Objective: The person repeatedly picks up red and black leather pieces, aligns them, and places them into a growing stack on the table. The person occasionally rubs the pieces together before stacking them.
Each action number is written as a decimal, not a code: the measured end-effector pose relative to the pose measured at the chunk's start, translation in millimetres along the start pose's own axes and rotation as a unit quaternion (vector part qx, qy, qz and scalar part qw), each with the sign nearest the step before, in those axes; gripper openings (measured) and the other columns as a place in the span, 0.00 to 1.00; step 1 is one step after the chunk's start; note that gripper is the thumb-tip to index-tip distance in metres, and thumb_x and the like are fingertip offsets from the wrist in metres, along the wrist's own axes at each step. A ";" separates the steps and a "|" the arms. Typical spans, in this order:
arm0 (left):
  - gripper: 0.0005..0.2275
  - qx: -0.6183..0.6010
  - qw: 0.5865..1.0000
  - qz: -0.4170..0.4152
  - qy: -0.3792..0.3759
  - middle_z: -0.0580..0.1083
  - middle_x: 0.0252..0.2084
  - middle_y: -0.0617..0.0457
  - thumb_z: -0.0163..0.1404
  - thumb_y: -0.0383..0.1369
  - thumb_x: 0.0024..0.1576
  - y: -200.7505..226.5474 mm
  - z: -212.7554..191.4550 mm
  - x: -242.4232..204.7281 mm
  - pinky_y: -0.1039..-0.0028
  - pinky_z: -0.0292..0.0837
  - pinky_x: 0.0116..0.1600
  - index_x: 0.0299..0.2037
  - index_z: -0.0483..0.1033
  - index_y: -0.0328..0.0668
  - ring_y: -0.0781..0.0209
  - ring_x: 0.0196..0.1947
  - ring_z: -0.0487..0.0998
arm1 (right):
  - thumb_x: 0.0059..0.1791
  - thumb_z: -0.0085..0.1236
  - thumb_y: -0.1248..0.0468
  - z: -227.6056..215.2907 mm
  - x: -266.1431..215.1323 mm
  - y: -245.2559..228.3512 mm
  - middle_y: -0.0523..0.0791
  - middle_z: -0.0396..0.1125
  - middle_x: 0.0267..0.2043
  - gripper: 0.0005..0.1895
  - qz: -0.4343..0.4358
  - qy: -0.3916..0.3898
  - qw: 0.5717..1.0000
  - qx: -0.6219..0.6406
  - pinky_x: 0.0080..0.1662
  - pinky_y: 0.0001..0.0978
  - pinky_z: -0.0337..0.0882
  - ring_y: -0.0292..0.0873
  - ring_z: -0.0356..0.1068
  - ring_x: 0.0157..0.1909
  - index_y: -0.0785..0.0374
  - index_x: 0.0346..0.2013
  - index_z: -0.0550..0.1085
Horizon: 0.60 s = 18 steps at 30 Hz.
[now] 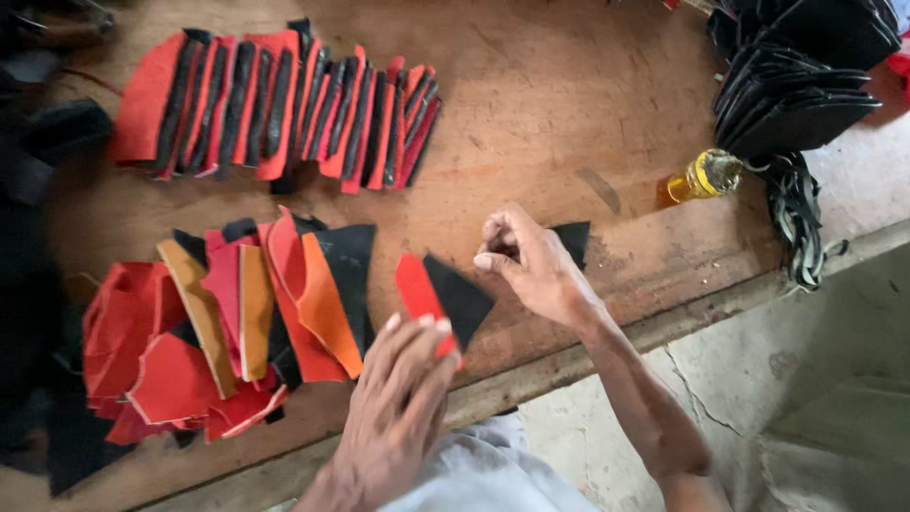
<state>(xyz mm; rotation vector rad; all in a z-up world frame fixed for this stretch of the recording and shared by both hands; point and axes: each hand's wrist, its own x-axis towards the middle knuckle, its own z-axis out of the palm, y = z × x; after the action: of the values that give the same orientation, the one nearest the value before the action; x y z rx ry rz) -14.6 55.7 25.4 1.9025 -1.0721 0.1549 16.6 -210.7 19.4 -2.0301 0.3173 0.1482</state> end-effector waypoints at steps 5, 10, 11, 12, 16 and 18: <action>0.21 0.052 0.998 -0.003 0.044 0.67 0.64 0.42 0.57 0.23 0.50 3.6 -30.7 -9.1 0.44 0.58 0.73 0.56 0.73 0.35 0.43 0.68 0.65 | 0.50 0.65 0.61 33.2 -1.4 -24.5 0.52 0.69 0.44 0.23 -0.132 0.035 0.987 -0.081 0.50 0.39 0.72 0.51 0.70 0.47 0.66 0.54 0.68; 0.25 0.221 0.966 -0.131 -0.020 0.65 0.63 0.36 0.58 0.29 0.49 -16.2 -50.3 -2.9 0.41 0.56 0.68 0.57 0.71 0.26 0.35 0.66 0.62 | 0.35 0.75 0.53 45.6 -30.7 -55.8 0.61 0.65 0.49 0.47 -0.137 0.004 0.944 -0.299 0.50 0.51 0.66 0.67 0.67 0.50 0.70 0.61 0.62; 0.24 0.208 0.969 -0.132 -0.018 0.65 0.64 0.36 0.57 0.29 0.50 -17.9 -51.1 -2.9 0.42 0.56 0.68 0.58 0.70 0.26 0.35 0.66 0.62 | 0.38 0.73 0.55 44.0 -28.7 -57.6 0.59 0.67 0.50 0.43 -0.082 -0.034 0.957 -0.275 0.52 0.49 0.67 0.63 0.68 0.53 0.68 0.60 0.63; 0.24 0.193 0.972 -0.132 -0.014 0.65 0.64 0.36 0.56 0.29 0.51 -18.5 -51.7 -3.3 0.43 0.56 0.69 0.59 0.70 0.26 0.36 0.67 0.62 | 0.41 0.72 0.56 41.1 -23.6 -58.2 0.57 0.68 0.51 0.38 -0.027 -0.072 0.965 -0.249 0.55 0.47 0.68 0.60 0.68 0.55 0.66 0.59 0.64; 0.19 0.125 0.984 -0.107 0.072 0.64 0.67 0.39 0.51 0.30 0.60 -16.5 -50.5 -6.0 0.46 0.55 0.73 0.62 0.70 0.33 0.41 0.69 0.62 | 0.49 0.64 0.67 42.5 3.8 -54.3 0.57 0.70 0.57 0.25 -0.008 -0.145 0.977 0.154 0.62 0.45 0.71 0.58 0.69 0.60 0.71 0.58 0.70; 0.19 0.138 0.986 -0.072 0.064 0.65 0.67 0.42 0.51 0.30 0.59 -15.4 -52.6 -10.0 0.46 0.53 0.73 0.61 0.70 0.38 0.45 0.69 0.63 | 0.44 0.65 0.70 54.7 13.2 -56.0 0.53 0.72 0.57 0.32 0.007 -0.104 0.987 0.124 0.60 0.40 0.73 0.53 0.72 0.58 0.66 0.63 0.66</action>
<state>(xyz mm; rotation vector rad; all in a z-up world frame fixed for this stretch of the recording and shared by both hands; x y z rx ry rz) 6.4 105.0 40.4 2.1779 -0.8568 0.3542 47.0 -140.0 38.7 -1.7495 0.2074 0.3124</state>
